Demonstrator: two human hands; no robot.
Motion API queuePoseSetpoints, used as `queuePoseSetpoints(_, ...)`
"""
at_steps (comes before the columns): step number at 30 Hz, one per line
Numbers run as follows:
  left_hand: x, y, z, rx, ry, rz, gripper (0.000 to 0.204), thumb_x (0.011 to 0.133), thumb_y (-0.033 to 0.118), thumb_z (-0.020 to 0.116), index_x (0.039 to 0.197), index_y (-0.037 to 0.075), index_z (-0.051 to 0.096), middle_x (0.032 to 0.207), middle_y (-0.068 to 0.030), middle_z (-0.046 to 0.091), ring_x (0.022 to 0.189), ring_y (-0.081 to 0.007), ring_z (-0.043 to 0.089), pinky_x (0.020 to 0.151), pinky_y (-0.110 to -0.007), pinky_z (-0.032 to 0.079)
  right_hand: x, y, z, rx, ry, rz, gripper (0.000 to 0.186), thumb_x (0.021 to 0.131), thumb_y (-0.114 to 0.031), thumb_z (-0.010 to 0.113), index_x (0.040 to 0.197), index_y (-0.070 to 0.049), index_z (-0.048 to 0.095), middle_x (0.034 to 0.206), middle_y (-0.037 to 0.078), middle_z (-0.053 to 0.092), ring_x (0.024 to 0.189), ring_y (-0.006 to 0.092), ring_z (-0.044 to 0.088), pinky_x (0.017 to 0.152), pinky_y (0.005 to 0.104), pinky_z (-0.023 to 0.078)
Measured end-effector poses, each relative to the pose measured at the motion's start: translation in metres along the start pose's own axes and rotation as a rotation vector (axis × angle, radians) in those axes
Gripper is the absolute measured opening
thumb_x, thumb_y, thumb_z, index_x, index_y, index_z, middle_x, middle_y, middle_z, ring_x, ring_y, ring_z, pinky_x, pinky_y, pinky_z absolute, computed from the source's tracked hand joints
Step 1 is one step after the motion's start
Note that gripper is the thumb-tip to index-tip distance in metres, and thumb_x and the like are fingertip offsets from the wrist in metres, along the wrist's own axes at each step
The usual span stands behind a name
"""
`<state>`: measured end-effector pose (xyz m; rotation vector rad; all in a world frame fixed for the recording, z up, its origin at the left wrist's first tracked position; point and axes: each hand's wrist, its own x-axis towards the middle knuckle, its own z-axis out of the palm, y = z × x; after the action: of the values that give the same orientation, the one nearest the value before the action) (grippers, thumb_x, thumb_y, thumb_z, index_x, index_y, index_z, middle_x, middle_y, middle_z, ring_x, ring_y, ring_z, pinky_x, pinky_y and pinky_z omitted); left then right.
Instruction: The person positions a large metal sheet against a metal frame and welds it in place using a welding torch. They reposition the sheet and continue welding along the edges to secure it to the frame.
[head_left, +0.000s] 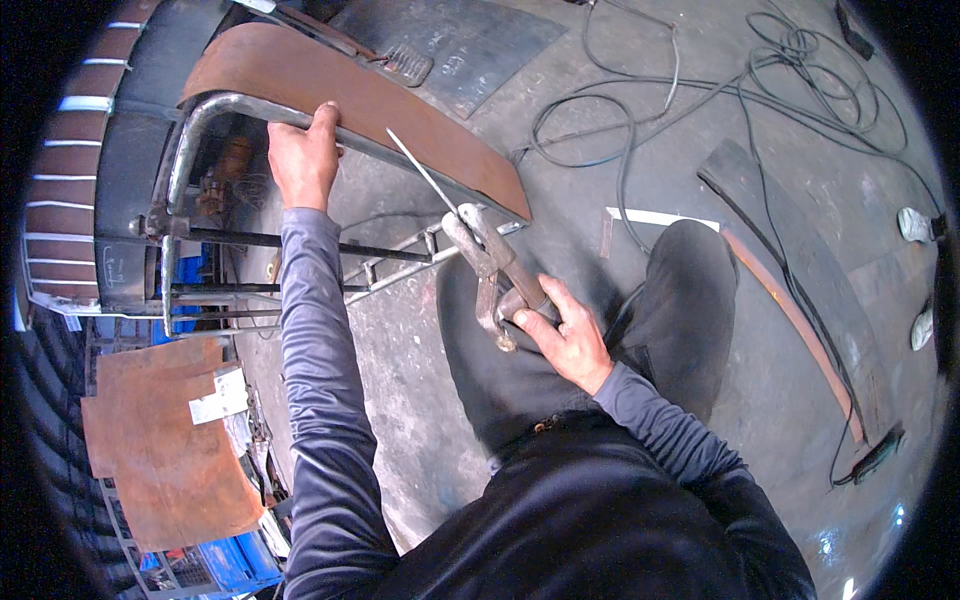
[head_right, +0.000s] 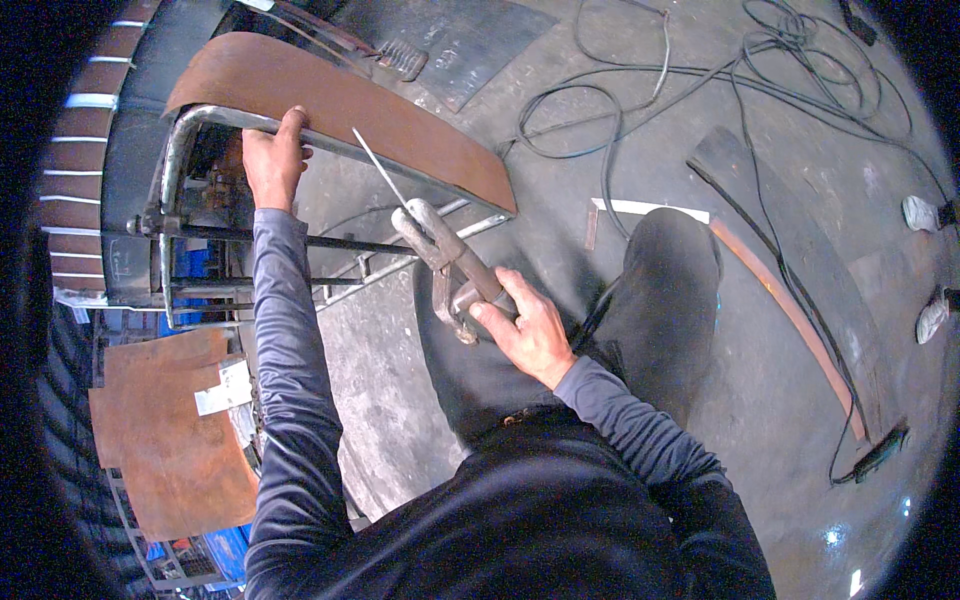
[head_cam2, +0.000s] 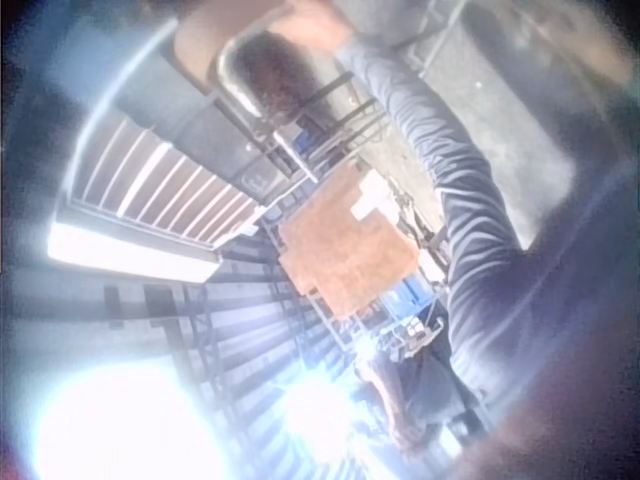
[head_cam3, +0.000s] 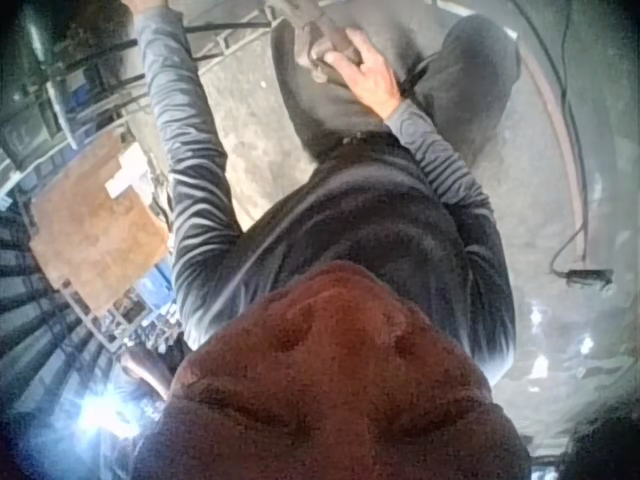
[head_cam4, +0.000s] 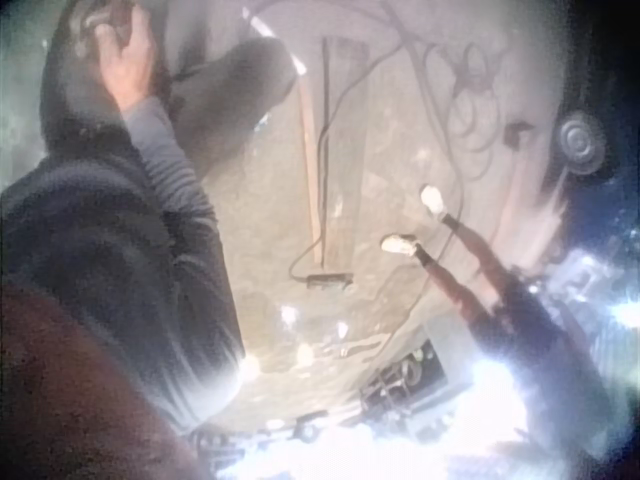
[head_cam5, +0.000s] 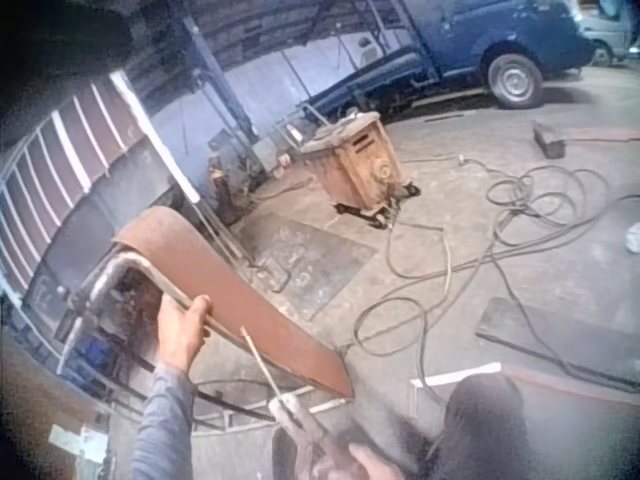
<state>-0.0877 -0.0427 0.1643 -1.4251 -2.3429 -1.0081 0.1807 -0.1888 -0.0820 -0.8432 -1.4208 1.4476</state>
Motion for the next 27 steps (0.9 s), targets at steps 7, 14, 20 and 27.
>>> queuePoseSetpoints(7, 0.002, -0.015, -0.005, 0.028, -0.046, 0.016, 0.035, 0.086, 0.034, 0.073, 0.086, -0.001, 0.070, 0.074, -0.0110, 0.070, 0.056, -0.0178, 0.068, 0.049, -0.031, 0.053, 0.034, 0.000, -0.027, 0.101, 0.017, 0.469, 0.062, 0.094, -0.039, 0.068, 0.137, 0.003, 0.052, 0.092, 0.013, 0.066, 0.073, 0.0210, 0.065, 0.070, 0.0362, 0.055)
queuePoseSetpoints(14, 0.010, -0.018, -0.008, 0.087, -0.101, -0.008, 0.049, 0.080, 0.041, 0.072, 0.087, -0.007, 0.071, 0.077, -0.0186, 0.073, 0.071, -0.0294, 0.073, 0.079, -0.038, 0.056, 0.064, 0.067, -0.047, 0.140, 0.206, 0.801, 0.070, 0.095, -0.040, 0.064, 0.146, 0.000, 0.038, 0.095, 0.014, 0.061, 0.066, 0.0210, 0.059, 0.052, 0.0383, 0.051)
queuePoseSetpoints(20, 0.003, -0.006, -0.008, 0.090, -0.067, 0.040, 0.045, 0.083, 0.040, 0.072, 0.073, -0.004, 0.071, 0.062, -0.0127, 0.068, 0.056, -0.0192, 0.070, 0.056, -0.033, 0.056, 0.069, 0.105, -0.038, 0.075, 0.034, 0.976, 0.063, 0.096, -0.043, 0.061, 0.140, -0.003, 0.041, 0.096, 0.015, 0.055, 0.067, 0.0241, 0.058, 0.051, 0.0422, 0.051)
queuePoseSetpoints(27, -0.020, 0.024, -0.010, -0.196, -0.001, -0.049, 0.042, 0.086, 0.025, 0.069, 0.113, -0.005, 0.058, 0.086, -0.0133, 0.069, 0.069, -0.0195, 0.066, 0.062, -0.034, 0.054, 0.060, 0.113, 0.007, -0.538, -0.299, 0.662, 0.056, 0.092, -0.042, 0.063, 0.126, 0.002, 0.052, 0.105, 0.027, 0.067, 0.088, 0.0374, 0.069, 0.074, 0.0477, 0.055)
